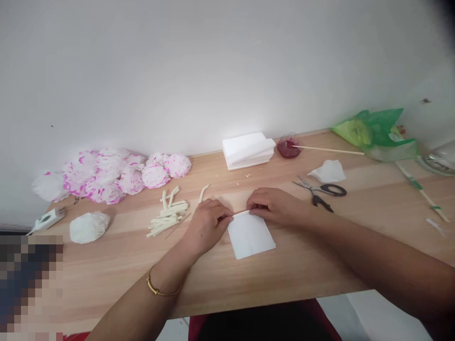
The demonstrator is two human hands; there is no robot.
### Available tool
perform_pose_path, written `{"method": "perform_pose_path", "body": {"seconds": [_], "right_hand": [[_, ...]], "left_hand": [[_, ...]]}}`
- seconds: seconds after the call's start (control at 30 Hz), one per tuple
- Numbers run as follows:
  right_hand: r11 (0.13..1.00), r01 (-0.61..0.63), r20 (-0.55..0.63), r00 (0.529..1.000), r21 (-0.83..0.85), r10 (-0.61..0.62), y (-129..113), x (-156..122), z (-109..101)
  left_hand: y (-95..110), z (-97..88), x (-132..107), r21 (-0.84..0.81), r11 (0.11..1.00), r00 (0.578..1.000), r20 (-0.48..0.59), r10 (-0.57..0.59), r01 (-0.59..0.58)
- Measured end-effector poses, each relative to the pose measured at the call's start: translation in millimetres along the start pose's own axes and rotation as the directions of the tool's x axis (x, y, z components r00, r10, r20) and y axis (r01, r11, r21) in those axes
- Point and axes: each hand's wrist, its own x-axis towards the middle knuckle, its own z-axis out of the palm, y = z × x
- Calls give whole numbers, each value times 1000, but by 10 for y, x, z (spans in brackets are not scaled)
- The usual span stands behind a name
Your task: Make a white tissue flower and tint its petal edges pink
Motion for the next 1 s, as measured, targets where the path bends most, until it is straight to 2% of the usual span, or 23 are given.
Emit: {"method": "perform_pose_path", "body": {"seconds": [0.23,0.4,0.63,0.8,0.93,1.0], "right_hand": [[999,28,-22,999,-40,-29,-3,-35,-7],[993,27,-42,999,-119,-32,-26,-53,14],[968,122,-27,991,-220,-131,46,-76,71],[954,189,19,982,-235,-190,74,-101,69],[952,188,74,982,-242,-175,54,-125,41],[971,150,72,988,-185,-139,28,-154,23]], "left_hand": [[-11,52,0,183,983,997,-64,32,-20],[-28,74,-16,301,950,993,-54,105,-83],[17,66,-58,461,874,987,18,163,-152],[48,39,-66,503,839,977,63,206,-209],[77,-3,-64,505,826,968,99,231,-249],[110,-32,-75,513,820,967,122,222,-253]]}}
